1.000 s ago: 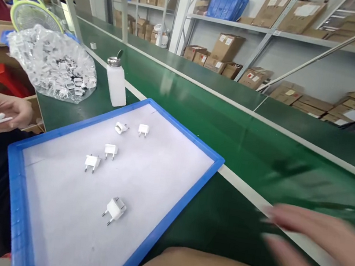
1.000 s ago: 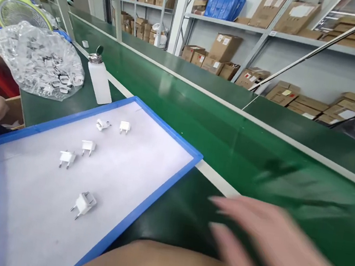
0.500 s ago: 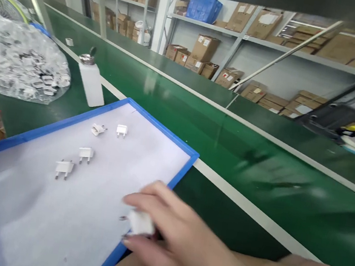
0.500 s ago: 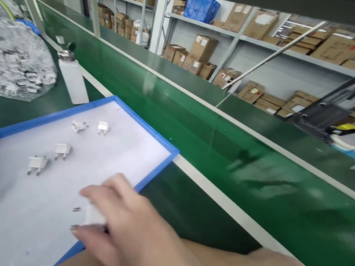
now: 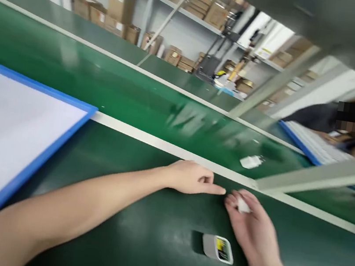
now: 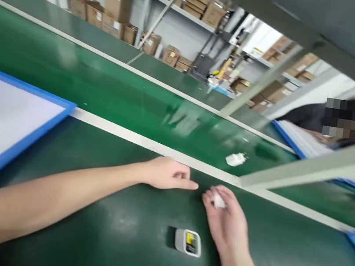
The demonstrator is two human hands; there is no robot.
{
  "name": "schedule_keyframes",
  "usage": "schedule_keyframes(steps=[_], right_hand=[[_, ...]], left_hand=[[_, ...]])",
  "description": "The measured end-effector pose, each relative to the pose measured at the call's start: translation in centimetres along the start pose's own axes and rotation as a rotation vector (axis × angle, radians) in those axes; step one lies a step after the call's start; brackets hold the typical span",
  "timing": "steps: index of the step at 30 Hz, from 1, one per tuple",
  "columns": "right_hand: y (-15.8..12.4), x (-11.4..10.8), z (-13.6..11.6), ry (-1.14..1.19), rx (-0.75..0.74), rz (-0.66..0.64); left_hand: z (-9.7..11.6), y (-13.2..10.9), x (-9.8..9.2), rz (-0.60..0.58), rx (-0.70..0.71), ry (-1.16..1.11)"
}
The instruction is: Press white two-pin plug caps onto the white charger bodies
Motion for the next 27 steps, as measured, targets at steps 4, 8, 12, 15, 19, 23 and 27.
schedule_keyframes(steps=[4,8,12,15,19,23,27], right_hand=[[-0.5,-1.0,0.8,0.063,0.006,-0.08],[-1.3,-2.1,1.3,0.022,0.005,-0.159],[-2.7,-2.4,0.6,-0.117,-0.074,-0.234],[-4.0,-2.4,-0.9,-0.586,-0.304,-0.426],[-5.3,-2.4,-2.1,-0.89,-0.389,-0.628],[-5.3,-2.4,-1.9,-0.805,-0.282,-0.715],[-4.9,-2.5,-1.6,-0.679,-0.213,-0.728]], left_hand=[[1.9,-1.9,3.2,-0.348,0.167,-0.084],[3.2,-3.1,6.1,-0.181,0.298,0.147],[3.1,-2.9,6.9,-0.105,0.133,0.154],[2.7,-2.4,6.5,-0.026,0.055,0.109],[2.4,-2.2,6.5,-0.005,0.043,0.033],[2.3,-2.3,6.6,-0.032,0.058,0.005],[2.4,-2.5,6.4,-0.063,0.087,-0.028]])
Point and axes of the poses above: each hand's wrist, its own y-axis towards the middle knuckle, its own x-axis out of the palm, z = x × y, the point moved 1 cm from there along y, towards the middle knuckle, and after that the axes turned 12 degrees about -x, right-handed, at the moved point
